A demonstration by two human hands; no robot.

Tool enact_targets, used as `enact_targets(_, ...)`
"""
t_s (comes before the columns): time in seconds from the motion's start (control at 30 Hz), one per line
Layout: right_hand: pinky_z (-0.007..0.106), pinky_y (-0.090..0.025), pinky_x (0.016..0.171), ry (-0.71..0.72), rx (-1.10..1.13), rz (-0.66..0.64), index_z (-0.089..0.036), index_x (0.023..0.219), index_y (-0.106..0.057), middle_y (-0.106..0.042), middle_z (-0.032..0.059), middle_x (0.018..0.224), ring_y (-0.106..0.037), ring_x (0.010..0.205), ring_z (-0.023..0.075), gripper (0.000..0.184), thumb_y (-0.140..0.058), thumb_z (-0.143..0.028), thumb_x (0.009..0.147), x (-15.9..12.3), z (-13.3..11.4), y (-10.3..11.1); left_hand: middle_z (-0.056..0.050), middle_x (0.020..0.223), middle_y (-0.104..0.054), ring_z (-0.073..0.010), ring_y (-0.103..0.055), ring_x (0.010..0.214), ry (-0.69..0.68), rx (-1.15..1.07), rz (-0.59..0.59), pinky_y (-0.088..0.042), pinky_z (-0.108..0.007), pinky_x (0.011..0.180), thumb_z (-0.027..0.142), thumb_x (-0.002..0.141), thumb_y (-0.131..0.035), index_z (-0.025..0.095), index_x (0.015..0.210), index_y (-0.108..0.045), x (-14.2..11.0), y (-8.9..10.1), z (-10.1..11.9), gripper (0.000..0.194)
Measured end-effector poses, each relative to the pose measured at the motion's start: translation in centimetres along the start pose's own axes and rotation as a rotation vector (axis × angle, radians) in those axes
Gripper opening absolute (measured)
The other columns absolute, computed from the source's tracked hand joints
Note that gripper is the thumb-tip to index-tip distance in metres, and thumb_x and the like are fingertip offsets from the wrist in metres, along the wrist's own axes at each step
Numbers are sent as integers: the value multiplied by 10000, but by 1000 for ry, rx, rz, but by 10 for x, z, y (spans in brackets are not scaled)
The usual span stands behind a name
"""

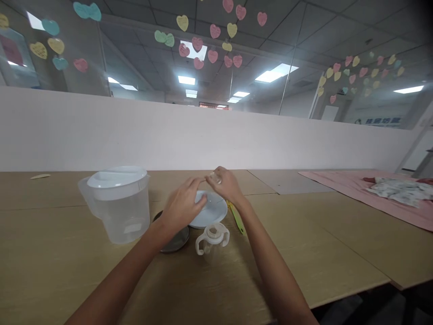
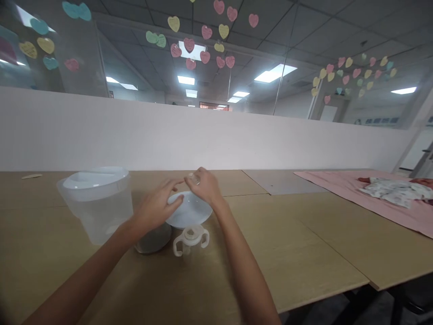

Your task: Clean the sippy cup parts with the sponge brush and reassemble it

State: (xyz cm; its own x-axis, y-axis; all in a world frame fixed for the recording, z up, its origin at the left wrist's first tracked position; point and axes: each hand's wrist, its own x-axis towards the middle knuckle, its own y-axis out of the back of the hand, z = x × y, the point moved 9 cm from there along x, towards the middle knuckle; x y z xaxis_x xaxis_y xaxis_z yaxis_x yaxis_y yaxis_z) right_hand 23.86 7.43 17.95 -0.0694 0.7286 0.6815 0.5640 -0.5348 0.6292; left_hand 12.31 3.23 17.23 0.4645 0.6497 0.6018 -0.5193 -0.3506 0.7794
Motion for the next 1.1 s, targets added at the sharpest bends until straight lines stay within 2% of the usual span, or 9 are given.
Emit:
enact_targets(0.07,232,-354,662,-75,80,59,-161,656,-614,-504,31,782,-477,710,129,382,-409,-441,816,0,16,16,-50,1129,-585,-201,-556,971,-42,-111,-199,-428,-284,788,337,820,-433,192,1135,-515,-6,-20,11,357)
enact_targets(0.13,234,-359,654,-140,148,102,-168,675,-636,-472,23,796,-466,711,127,429,-382,-484,817,-1,28,30,-24,1117,-601,-193,-550,990,-163,-225,-400,-411,-265,824,370,816,-451,217,1089,-565,-16,-39,30,333)
enact_targets(0.23,239,-357,627,-199,210,64,-168,687,-657,-454,19,768,-457,691,127,460,-388,-523,799,-4,33,40,0,1035,-636,-175,-566,935,-263,-316,-574,-412,-233,783,339,806,-475,232,955,-641,-28,-57,44,247)
enact_targets(0.37,228,-342,561,-145,365,-115,-155,708,-665,-504,22,731,-458,639,111,434,-440,-519,781,-8,16,37,3,932,-670,-153,-586,827,-205,-387,-630,-412,-209,709,280,783,-493,212,902,-669,-27,-66,34,223)
enact_targets(0.5,220,-310,491,-82,449,-222,-131,613,-619,-563,41,728,-464,611,108,403,-534,-508,727,-14,0,40,-14,866,-675,-139,-580,756,-214,-440,-697,-396,-196,654,293,782,-498,170,870,-679,-27,-61,29,236)
enact_targets(0.6,223,-287,475,-69,392,-305,-132,657,-636,-553,27,668,-430,557,92,383,-557,-503,709,-19,-5,41,-21,902,-667,-143,-576,790,-216,-461,-728,-391,-196,674,308,796,-489,161,868,-676,-26,-54,26,249)
enact_targets(0.7,221,-276,474,-36,305,-424,-151,792,-667,-503,-9,585,-387,519,79,353,-583,-479,697,-25,-12,39,-24,1042,-641,-166,-575,892,-123,-467,-748,-403,-208,724,330,750,-562,197,1000,-647,-23,-54,14,295)
enact_targets(0.87,203,-314,516,71,223,-685,-171,923,-649,-516,-15,646,-437,588,86,337,-645,-390,667,-39,-25,19,-36,1101,-616,-173,-562,987,-72,-572,-779,-419,-233,813,254,671,-645,201,1045,-609,-25,-59,8,379)
enact_targets(1.1,196,-335,525,104,153,-780,-161,834,-648,-539,-15,661,-476,618,94,249,-656,-335,656,-45,-25,8,-35,1031,-626,-175,-573,951,-72,-605,-827,-429,-258,804,213,654,-653,172,982,-593,-27,-69,10,336)
